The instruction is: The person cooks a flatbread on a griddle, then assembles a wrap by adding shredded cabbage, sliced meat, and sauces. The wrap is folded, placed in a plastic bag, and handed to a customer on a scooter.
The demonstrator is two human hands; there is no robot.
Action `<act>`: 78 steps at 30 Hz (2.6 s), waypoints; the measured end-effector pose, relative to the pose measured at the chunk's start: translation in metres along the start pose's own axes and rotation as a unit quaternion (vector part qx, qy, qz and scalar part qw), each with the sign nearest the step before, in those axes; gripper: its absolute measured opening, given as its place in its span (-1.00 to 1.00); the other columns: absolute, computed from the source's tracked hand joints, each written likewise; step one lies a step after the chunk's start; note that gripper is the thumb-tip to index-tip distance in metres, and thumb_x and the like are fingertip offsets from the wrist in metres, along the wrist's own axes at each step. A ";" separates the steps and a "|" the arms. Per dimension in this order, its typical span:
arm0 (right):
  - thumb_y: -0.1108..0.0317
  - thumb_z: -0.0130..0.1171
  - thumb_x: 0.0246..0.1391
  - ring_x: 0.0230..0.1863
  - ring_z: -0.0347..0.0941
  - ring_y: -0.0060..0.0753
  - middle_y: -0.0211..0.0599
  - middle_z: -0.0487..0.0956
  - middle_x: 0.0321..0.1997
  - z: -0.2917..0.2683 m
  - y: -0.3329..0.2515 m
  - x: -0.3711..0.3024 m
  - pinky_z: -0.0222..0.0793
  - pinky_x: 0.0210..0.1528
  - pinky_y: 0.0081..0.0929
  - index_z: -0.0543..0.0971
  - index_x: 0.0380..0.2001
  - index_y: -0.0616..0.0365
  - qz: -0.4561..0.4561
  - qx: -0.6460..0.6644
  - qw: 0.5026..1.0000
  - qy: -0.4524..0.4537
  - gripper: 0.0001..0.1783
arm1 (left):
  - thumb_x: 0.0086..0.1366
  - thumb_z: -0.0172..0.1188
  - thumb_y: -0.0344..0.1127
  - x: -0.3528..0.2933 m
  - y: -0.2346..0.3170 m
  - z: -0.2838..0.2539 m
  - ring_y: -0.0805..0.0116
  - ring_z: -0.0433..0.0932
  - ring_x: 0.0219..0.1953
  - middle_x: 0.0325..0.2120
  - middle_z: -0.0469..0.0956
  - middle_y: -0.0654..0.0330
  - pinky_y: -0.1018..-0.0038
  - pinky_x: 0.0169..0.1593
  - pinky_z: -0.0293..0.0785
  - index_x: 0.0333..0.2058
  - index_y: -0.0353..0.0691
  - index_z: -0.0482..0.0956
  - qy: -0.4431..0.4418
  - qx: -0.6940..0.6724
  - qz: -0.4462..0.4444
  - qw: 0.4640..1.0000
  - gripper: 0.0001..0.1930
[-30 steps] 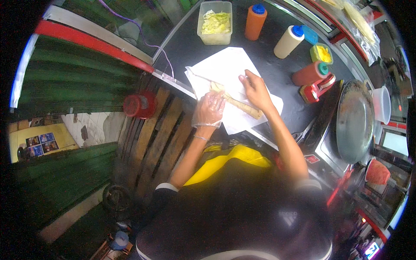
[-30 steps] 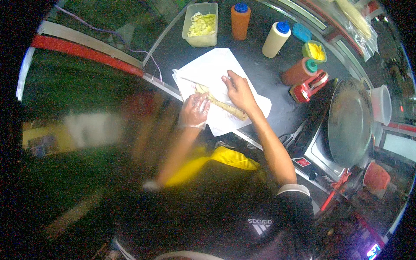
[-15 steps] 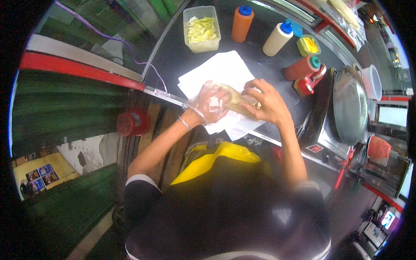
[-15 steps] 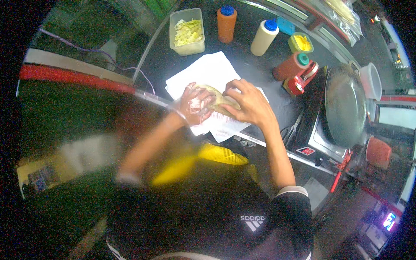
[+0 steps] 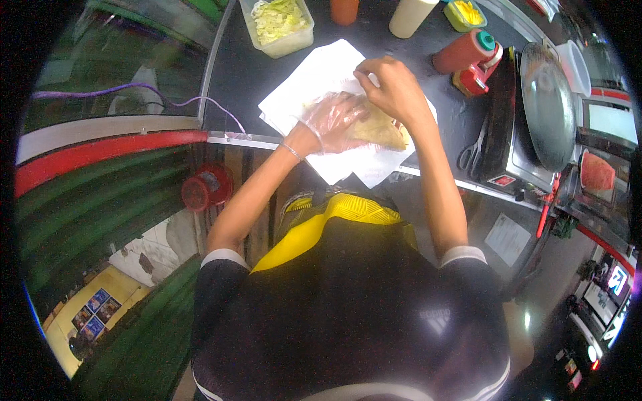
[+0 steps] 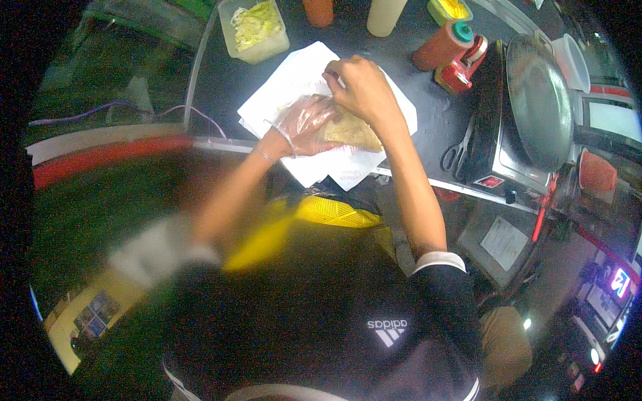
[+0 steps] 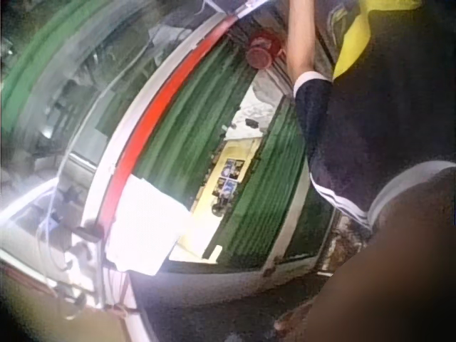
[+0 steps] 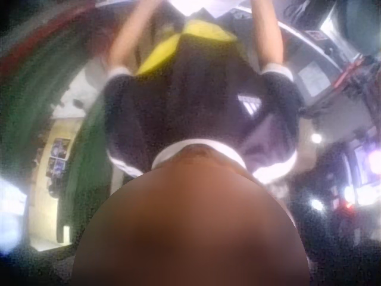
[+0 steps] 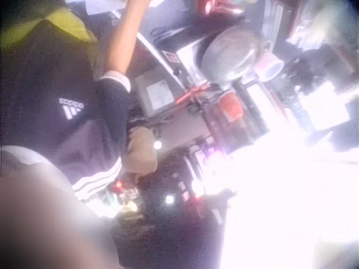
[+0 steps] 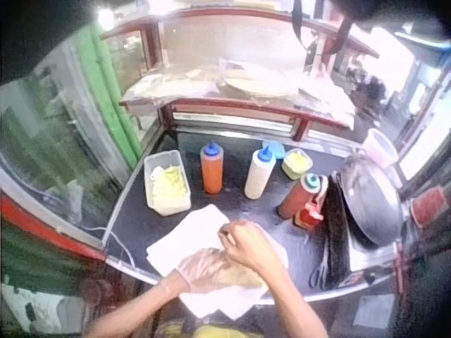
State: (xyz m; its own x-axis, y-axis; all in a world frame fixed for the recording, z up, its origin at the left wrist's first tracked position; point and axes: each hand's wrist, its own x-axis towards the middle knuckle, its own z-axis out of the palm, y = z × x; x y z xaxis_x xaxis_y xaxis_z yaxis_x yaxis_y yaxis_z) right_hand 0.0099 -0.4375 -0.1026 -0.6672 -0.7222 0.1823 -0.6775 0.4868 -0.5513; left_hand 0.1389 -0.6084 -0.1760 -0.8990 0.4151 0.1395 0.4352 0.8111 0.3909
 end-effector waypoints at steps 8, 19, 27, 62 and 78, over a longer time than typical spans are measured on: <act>0.28 0.30 0.26 0.16 0.64 0.09 -0.01 0.75 -0.08 0.008 -0.005 -0.005 0.57 0.20 0.00 0.74 -0.10 0.09 -0.073 -0.140 0.988 -0.007 -0.78 | 0.29 0.43 0.25 -0.039 0.017 0.000 -0.11 0.56 0.26 0.23 0.61 -0.06 -0.02 0.42 0.42 0.08 -0.23 0.69 0.006 0.016 0.035 0.999 -0.34; 0.33 0.23 0.13 -0.14 0.74 -0.21 -0.32 0.67 -0.22 0.040 -0.040 -0.161 0.71 -0.14 -0.21 0.65 -0.10 0.14 -0.182 -0.062 0.962 -0.194 -0.73 | 0.21 0.47 0.08 -0.052 0.029 0.013 -0.12 0.51 0.37 0.35 0.54 -0.12 0.02 0.50 0.38 0.07 -0.19 0.69 -0.003 -0.033 0.007 0.999 -0.43; 0.35 0.21 0.19 -0.12 0.79 -0.19 -0.25 0.70 -0.19 0.047 -0.041 -0.164 0.75 -0.12 -0.24 0.66 0.02 0.22 -0.197 -0.087 0.953 -0.212 -0.65 | 0.25 0.47 0.03 -0.051 0.032 0.014 -0.12 0.54 0.31 0.32 0.57 0.00 0.02 0.44 0.44 0.01 -0.13 0.68 0.007 -0.065 -0.015 0.998 -0.53; 0.30 0.32 0.21 -0.01 0.60 -0.19 -0.30 0.58 -0.12 0.032 -0.054 -0.163 0.60 -0.02 -0.17 0.65 -0.12 0.09 -0.043 -0.078 0.990 -0.113 -0.79 | 0.20 0.33 -0.26 -0.094 0.042 -0.003 -0.01 0.50 0.28 0.20 0.63 0.14 -0.11 0.41 0.34 0.24 0.01 0.69 0.039 0.052 -0.051 0.997 -0.43; 0.42 0.26 0.23 -0.13 0.73 0.17 0.05 0.74 -0.30 0.017 -0.020 -0.112 0.19 0.64 0.17 0.51 0.08 0.15 0.052 0.015 0.988 -0.145 -0.64 | 0.32 0.29 -0.22 -0.089 0.049 -0.001 0.06 0.66 0.06 0.03 0.78 0.15 0.07 0.24 0.50 0.19 0.09 0.78 0.074 -0.015 -0.205 0.976 -0.54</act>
State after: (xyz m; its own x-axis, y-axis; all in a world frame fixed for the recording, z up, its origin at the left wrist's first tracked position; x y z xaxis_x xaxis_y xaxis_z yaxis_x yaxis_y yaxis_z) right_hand 0.1033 -0.3749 -0.1256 -0.6133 -0.7815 -0.1149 -0.5973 0.5540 -0.5800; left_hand 0.2396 -0.6060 -0.1688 -0.9954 -0.0074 0.0959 0.0386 0.8829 0.4680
